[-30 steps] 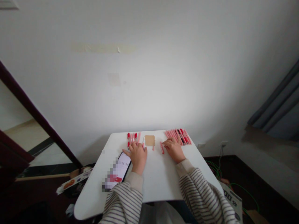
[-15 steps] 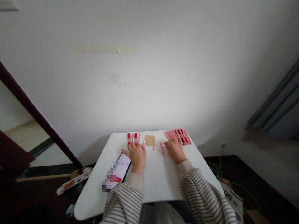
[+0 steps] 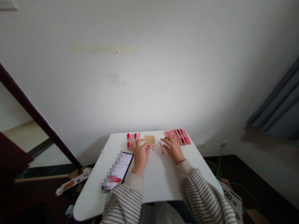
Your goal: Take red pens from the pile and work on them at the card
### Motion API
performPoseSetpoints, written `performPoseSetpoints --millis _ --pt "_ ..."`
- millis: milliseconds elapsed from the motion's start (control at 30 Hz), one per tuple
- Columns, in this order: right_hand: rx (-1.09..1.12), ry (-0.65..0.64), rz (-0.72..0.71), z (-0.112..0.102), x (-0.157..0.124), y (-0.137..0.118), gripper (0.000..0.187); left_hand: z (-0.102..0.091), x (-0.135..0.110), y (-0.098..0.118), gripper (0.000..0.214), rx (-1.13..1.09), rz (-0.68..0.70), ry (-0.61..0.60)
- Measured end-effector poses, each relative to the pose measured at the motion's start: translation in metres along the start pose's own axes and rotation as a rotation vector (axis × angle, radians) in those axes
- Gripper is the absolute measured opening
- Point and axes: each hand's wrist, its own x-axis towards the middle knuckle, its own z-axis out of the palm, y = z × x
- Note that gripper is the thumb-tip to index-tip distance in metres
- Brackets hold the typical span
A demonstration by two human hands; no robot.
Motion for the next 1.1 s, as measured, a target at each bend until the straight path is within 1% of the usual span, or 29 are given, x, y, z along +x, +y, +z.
performPoseSetpoints --millis 200,400,567,733,967,1100 --pt "-0.015 -0.016 -0.054 0.0007 0.0001 -0.0048 0.015 0.0000 -0.0010 0.0020 0.018 -0.038 0.055 -0.011" --pt "-0.023 -0.017 -0.015 -0.0030 0.0010 -0.0057 0.012 0.0013 -0.0008 0.0004 0.013 -0.021 0.053 0.028" --pt "-0.037 -0.015 0.046 -0.0075 0.0016 -0.0035 0.013 0.0033 0.0008 -0.0042 0.010 0.007 -0.012 0.041" --pt "-0.040 -0.016 0.094 -0.0075 0.0013 0.0003 0.015 0.0022 0.0017 -0.0071 0.009 0.041 -0.091 0.048" --pt "-0.037 -0.007 0.135 -0.0054 -0.0005 0.0028 0.013 -0.0029 0.0014 -0.0049 0.017 0.103 -0.164 0.041" --pt "-0.040 0.005 0.146 -0.0049 -0.0014 0.0039 0.016 -0.0037 0.0002 -0.0035 0.027 0.175 -0.201 0.046"
